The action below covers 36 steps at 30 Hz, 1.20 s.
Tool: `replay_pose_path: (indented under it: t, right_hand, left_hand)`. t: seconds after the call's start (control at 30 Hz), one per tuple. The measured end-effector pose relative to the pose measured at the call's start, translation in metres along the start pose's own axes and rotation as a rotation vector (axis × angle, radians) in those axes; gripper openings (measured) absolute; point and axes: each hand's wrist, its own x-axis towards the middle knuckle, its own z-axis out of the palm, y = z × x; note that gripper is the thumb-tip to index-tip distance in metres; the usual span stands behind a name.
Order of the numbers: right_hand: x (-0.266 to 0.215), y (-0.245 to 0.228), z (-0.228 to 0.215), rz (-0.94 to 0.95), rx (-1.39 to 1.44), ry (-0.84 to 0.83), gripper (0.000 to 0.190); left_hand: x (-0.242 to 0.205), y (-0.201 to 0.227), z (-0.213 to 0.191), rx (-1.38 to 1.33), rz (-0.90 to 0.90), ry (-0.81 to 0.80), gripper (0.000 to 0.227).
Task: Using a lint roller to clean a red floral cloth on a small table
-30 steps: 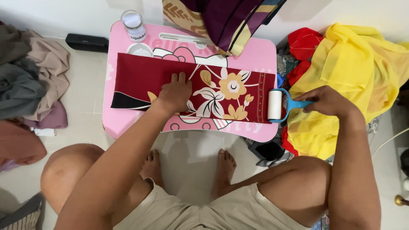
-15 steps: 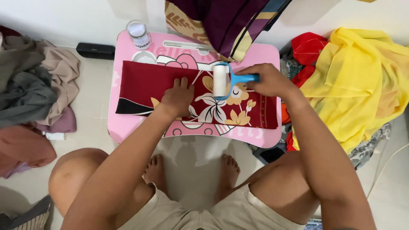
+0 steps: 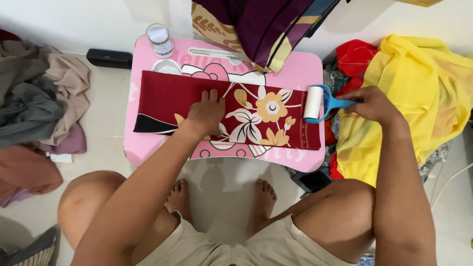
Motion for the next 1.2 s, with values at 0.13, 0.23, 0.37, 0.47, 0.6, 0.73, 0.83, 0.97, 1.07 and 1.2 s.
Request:
replay_pose_path:
  t: [0.13,0.23,0.37,0.47,0.6,0.73,0.83,0.97,1.07,1.2]
  right_hand:
    - [-0.009,-0.016,0.000,-0.004,0.112,0.046,0.047]
    - [-0.010,-0.043,0.002,-0.114,0.188,0.083,0.048]
    - [-0.024,-0.127,0.009,-0.203,0.222,0.076,0.055]
    - [-0.020,-0.173,0.024,-0.271,0.054,0.028,0.052]
    - [0.010,-0.182,0.063,-0.439,0.167,-0.016,0.042]
    - [0.037,-0.196,0.097,-0.429,0.012,-0.103,0.043]
    - [0.045,-0.219,0.116,-0.385,-0.127,-0.155,0.042]
    - [0.048,-0.266,0.139,-0.427,-0.172,-0.173,0.043]
    - [0.063,-0.296,0.164,-0.492,-0.195,-0.175,0.043]
    - [0.068,-0.341,0.198,-0.523,-0.156,-0.219,0.044]
  left_hand:
    - [0.011,0.005,0.018,0.011,0.010,0.106,0.078]
    - [0.019,0.032,0.030,-0.001,0.086,0.363,0.047]
    - [0.025,0.073,0.042,-0.053,0.291,0.581,0.056]
    - [0.039,0.092,0.060,-0.065,0.308,0.605,0.064]
    - [0.048,0.118,0.068,-0.055,0.218,0.531,0.066]
    - [0.069,0.123,0.080,-0.058,0.202,0.475,0.070]
    - [0.069,0.119,0.078,-0.086,0.154,0.380,0.071]
    - [0.057,0.115,0.061,-0.078,0.127,0.286,0.074]
    - [0.079,0.122,0.105,-0.154,0.145,0.764,0.068]
    - [0.086,0.122,0.104,-0.380,0.213,1.353,0.034]
